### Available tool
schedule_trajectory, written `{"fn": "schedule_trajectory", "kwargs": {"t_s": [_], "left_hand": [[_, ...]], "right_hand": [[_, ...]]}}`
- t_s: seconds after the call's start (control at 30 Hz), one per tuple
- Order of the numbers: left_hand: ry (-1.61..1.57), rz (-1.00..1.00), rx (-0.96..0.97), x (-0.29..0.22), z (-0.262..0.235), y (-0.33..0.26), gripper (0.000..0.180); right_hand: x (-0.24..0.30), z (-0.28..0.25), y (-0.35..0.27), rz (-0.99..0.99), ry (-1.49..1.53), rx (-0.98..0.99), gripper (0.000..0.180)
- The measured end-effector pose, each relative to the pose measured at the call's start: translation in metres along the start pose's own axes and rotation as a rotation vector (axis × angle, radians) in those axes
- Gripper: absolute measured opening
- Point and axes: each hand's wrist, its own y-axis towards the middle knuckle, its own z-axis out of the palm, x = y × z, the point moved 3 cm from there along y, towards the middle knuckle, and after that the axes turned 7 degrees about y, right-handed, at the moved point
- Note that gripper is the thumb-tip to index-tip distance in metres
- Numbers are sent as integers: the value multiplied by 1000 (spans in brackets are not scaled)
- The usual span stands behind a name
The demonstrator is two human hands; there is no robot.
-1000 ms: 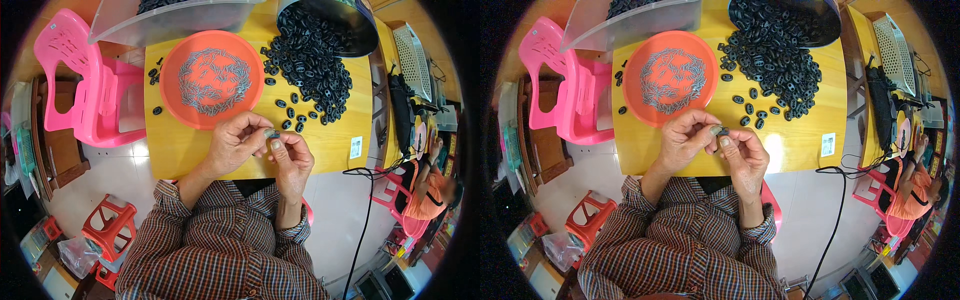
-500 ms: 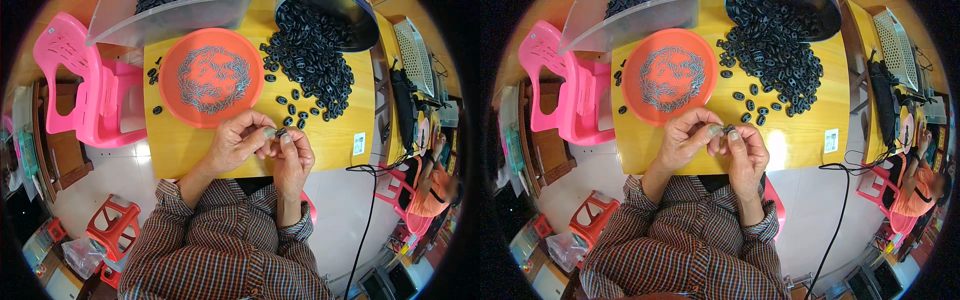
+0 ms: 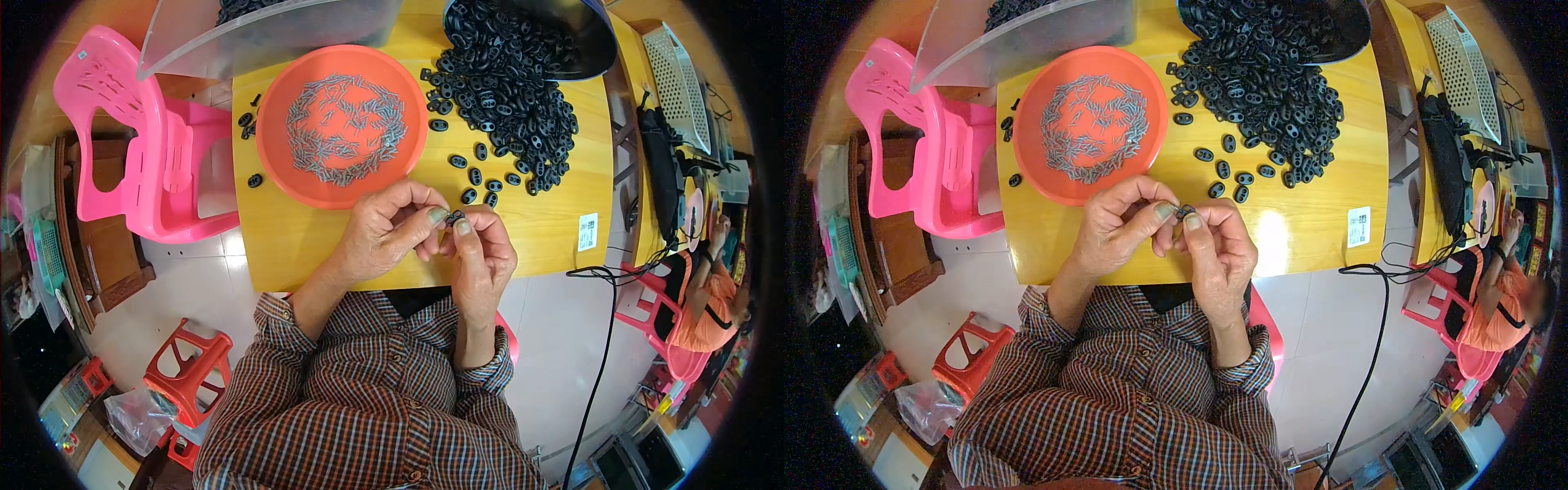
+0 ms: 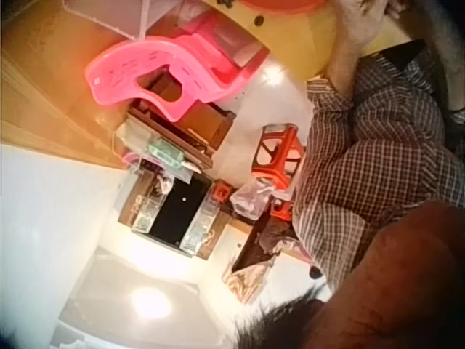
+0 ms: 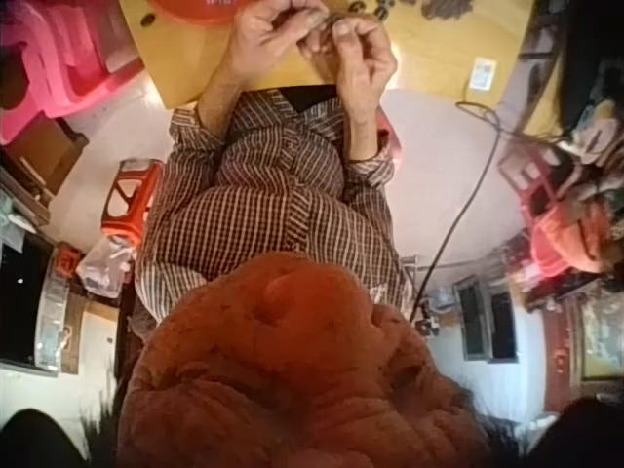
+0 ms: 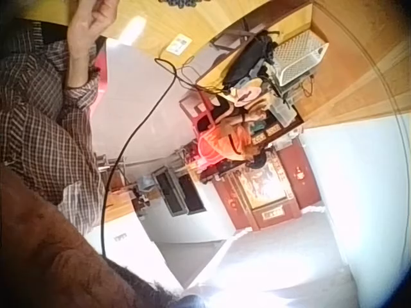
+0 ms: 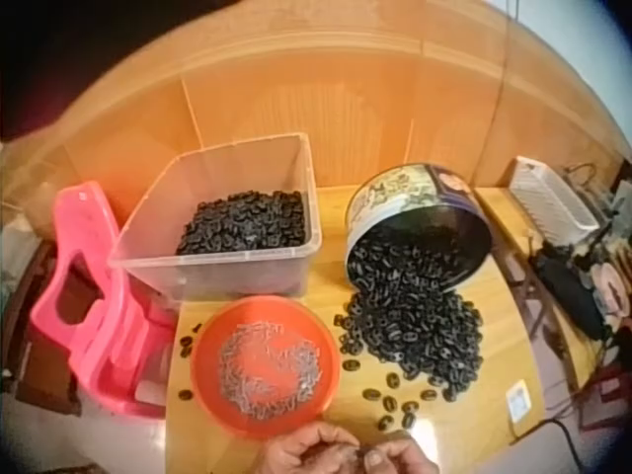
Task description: Manually inserting small metal springs into black plastic housing components on a workspace.
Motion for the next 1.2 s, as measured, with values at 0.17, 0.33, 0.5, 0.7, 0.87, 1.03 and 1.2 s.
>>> {"fn": "schedule_trajectory", "kwargs": {"t_s": [0.17, 0.33, 0.5, 0.7, 0.87, 1.03, 1.2], "left_hand": [[68, 16, 16, -1, 0, 0, 8], [101, 22, 10, -2, -1, 0, 8], [140, 29, -7, -1, -1, 0, 6], [179, 48, -13, 0, 0, 0, 5], [192, 48, -2, -1, 0, 0, 5], [214, 28, 5, -4, 0, 0, 5], [170, 19, 21, 0, -2, 0, 5]], "right_hand": [[0, -2, 0, -4, -34, -3, 6], [2, -1, -1, -19, -70, -8, 4], [6, -4, -1, -91, -215, -9, 4], [9, -6, 0, -125, -330, -27, 8], [10, -6, -1, -119, -356, -11, 9], [9, -6, 0, -112, -358, 12, 9], [7, -3, 2, -179, -390, 51, 8]]}}
